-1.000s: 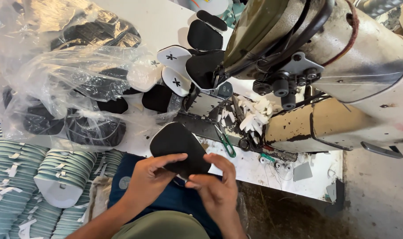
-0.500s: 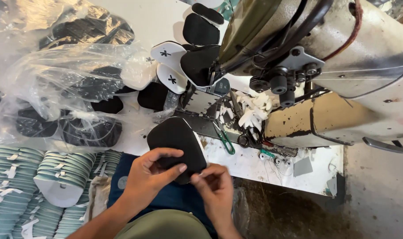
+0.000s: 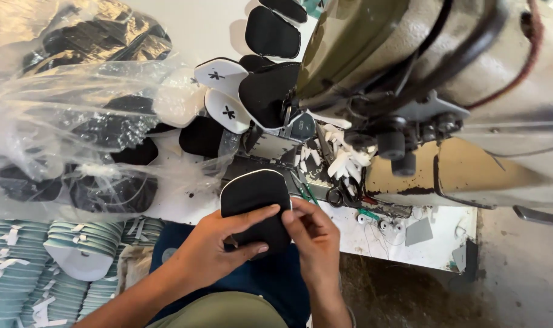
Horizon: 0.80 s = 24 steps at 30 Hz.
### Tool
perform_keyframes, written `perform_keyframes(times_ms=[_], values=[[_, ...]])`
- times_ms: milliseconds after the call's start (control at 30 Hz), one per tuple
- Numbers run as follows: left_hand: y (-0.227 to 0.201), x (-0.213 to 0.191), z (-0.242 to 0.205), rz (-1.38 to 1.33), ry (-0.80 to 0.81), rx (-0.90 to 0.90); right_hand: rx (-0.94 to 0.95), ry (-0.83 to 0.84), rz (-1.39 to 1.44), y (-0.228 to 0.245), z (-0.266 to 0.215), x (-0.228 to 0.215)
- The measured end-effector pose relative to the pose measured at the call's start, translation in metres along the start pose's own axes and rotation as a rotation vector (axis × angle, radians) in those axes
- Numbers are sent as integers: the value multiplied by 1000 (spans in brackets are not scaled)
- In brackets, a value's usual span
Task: The person uses a sewing machine to stitch the edges of black and white shoe parts. They guide the material under the needle, sew along the perimeter, and then use scissors to cut the thread before moving to the next piece.
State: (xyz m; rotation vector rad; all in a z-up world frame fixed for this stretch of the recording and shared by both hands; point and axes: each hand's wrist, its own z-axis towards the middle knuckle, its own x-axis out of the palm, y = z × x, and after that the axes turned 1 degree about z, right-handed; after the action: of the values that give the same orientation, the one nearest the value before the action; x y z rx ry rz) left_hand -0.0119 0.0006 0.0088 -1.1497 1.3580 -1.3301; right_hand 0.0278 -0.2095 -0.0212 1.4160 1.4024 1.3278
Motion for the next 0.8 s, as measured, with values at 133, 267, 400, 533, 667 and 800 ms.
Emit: perform_keyframes(times_ms=[133,267,400,533,667,800], values=[[-14,-5,28,196,-67,141,21,-93,-41,29,40,19],[-24,-2,54,123,-130,-54,29,-122,-138,43,78,33],[-39,-13,82,240,-294,-27,-140,-152,47,37,111,39],[-39,-40,98,12,-151,-183,-189,-173,81,29,111,38],[-34,-66,103,-43,-30,-72,-149,-2,150,25,90,42],[-46,-76,108,64,66,-142,-210,-63,124,8,79,43]])
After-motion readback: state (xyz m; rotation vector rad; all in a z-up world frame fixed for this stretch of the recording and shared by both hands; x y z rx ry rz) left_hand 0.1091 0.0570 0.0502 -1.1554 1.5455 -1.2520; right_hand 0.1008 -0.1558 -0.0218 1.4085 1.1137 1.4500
